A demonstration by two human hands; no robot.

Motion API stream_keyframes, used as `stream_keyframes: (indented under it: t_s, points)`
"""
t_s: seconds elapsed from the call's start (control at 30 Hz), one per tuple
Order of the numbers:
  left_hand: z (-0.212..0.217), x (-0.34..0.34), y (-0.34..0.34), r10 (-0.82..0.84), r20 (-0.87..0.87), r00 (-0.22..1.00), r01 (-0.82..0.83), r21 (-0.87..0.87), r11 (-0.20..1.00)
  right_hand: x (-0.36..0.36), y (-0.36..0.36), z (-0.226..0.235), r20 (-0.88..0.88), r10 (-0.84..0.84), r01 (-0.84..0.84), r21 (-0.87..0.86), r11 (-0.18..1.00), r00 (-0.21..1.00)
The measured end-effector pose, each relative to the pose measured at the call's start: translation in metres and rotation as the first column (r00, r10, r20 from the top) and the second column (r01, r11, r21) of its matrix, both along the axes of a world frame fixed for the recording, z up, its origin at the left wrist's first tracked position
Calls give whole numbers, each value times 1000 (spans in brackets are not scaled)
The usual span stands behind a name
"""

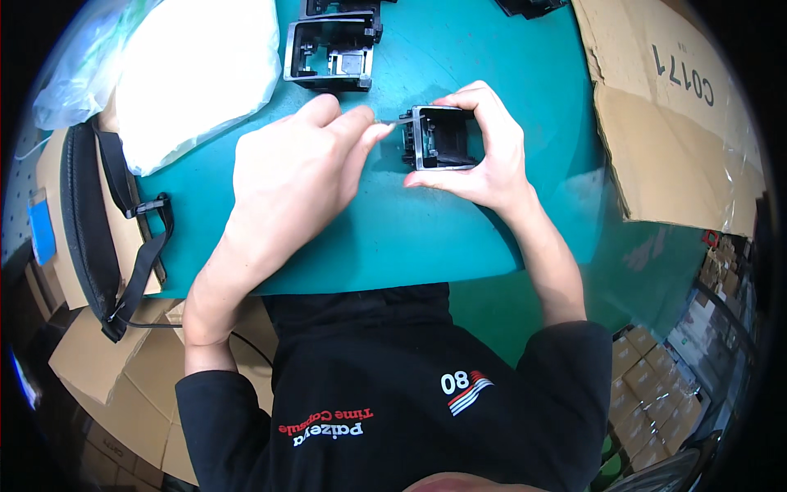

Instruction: The person uses a small metal tool to scrape and clean the interior surfaces of black plastic electronic housings. They handle the components one at a time, rotating them to access different sides, and place the finished units on a green workbench.

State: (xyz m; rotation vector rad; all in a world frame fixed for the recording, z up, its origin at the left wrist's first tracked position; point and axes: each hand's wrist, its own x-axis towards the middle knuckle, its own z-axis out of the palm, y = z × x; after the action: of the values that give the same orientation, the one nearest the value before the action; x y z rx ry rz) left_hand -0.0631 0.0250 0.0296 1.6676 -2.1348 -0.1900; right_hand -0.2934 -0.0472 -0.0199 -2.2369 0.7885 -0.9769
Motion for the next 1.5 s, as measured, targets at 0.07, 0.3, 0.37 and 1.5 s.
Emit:
stream_keyframes:
  t_s: [0.07, 0.3, 0.37, 1.5]
  points:
    - [-3, 0, -5, 13, -8, 1000, -14, -41, 999, 1, 0, 1, 8, 8, -8, -8, 1000, 1000]
    - [-15, 4, 0, 78, -47, 996, -83, -116, 990, 1, 1, 3, -8, 12, -12, -29, 1000, 1000]
    - [-15, 8, 1, 79, -124, 989, -97, -150, 984, 4, 0, 10, -62, 36, -40, -56, 998, 997]
    - [-7, -8, 6, -136, -632, 763, 185, 13, 983, 1, 13, -13, 700, 180, -592, 405, 696, 691]
